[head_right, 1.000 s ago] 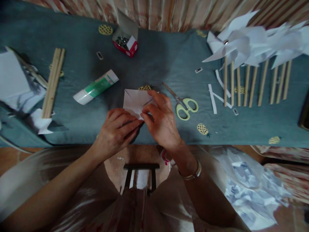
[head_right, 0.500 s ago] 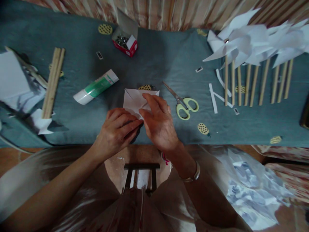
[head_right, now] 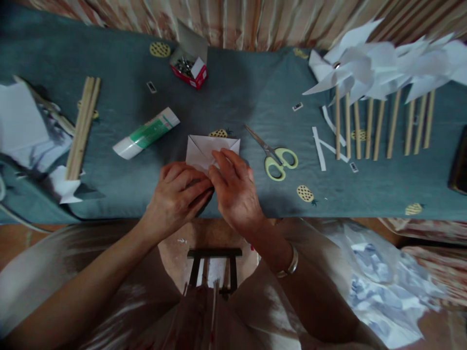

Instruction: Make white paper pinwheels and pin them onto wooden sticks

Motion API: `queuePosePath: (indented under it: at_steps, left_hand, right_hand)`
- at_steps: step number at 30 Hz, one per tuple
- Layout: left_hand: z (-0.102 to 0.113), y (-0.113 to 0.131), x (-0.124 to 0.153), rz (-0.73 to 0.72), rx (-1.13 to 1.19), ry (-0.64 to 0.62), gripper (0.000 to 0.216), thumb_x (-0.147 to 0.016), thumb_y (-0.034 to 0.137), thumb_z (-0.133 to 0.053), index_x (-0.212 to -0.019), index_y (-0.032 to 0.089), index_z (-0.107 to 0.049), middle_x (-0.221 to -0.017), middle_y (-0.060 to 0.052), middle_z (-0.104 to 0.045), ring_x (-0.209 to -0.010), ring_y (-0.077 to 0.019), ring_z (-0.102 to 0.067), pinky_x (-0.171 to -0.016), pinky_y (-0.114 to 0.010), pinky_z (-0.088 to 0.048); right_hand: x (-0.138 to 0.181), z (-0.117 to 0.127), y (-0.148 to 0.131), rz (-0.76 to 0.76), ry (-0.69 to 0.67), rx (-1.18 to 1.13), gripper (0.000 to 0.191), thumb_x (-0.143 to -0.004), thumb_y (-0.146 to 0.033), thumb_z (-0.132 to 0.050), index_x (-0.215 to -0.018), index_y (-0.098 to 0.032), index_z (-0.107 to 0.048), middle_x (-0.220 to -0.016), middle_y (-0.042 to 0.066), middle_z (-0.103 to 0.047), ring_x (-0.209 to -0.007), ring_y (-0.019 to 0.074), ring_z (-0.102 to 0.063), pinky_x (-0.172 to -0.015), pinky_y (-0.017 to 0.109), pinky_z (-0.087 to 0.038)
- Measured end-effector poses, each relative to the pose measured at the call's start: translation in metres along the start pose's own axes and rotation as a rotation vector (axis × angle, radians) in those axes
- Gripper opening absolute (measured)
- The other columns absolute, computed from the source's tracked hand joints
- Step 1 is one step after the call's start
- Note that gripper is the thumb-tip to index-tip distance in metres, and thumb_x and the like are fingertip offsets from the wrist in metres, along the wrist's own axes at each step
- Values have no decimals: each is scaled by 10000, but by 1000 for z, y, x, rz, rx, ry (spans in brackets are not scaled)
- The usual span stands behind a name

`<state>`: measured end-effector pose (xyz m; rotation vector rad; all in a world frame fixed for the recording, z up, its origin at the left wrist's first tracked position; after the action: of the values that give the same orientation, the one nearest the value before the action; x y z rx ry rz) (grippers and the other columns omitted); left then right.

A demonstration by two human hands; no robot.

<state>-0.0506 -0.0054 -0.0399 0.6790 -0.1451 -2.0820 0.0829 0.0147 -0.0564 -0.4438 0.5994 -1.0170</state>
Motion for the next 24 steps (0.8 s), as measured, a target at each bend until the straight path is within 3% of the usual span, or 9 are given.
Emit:
queuePosePath:
  at_steps: [4,10,14,16,21,24]
  left_hand:
    - [0,1,1,-13,22,10,162,-961,208,-576,-1038,170,-713,-945,-79,-720,-961,-234,-612,-910,-443,-460]
    - [2,-5,0,-2,-7,17,161,-971,200,-561,-1018,199,-716,-955,-58,-736,-943,-219,-636,-920,-454,-477]
    - [5,-13,0,-20,-80,45,159,-954,174,-575,-1006,206,-722,-987,-55,-749,-972,-242,-641,-942,-482,-494]
    - [7,-20,-1,-19,-108,59,172,-944,155,-572,-997,222,-722,-1014,-53,-750,-997,-253,-637,-956,-503,-495]
    - [12,-27,-2,-37,-146,111,175,-912,120,-572,-975,206,-710,-1027,-57,-747,-990,-264,-625,-945,-516,-506]
    - [15,-22,-4,-47,-146,132,132,-919,170,-601,-1001,193,-701,-1039,-56,-739,-1006,-259,-625,-954,-495,-506]
  right_hand:
    - [-1,13,4,34,17,-46,432,-922,-132,-413,-1254,-321,-615,-1404,39,-597,-1385,265,-483,-1158,519,-399]
    - [-18,30,25,-74,82,14,446,-937,-194,-408,-1342,-225,-591,-1476,95,-552,-1421,272,-466,-1221,475,-350]
    - [-27,32,32,-67,63,-66,422,-904,-271,-526,-1283,-441,-604,-1385,-40,-638,-1365,254,-522,-1189,466,-398]
    - [-27,35,31,-72,62,-83,390,-898,-279,-547,-1228,-471,-627,-1317,-58,-679,-1300,245,-578,-1145,443,-447]
    - [-21,41,23,-70,75,-41,276,-915,-204,-487,-1054,-216,-725,-1161,83,-746,-1074,242,-707,-988,444,-548]
    - [-17,41,20,-67,80,-41,250,-906,-166,-496,-984,-190,-733,-1133,98,-753,-1057,238,-717,-977,442,-551]
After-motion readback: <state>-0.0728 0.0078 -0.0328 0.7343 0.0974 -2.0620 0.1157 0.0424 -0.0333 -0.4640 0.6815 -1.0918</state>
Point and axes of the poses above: each hand's wrist, its own x-axis away from the middle knuckle, its own z-axis out of the back of the hand, y = z × x, the point moved 5 cm from there along -x, towards the middle knuckle
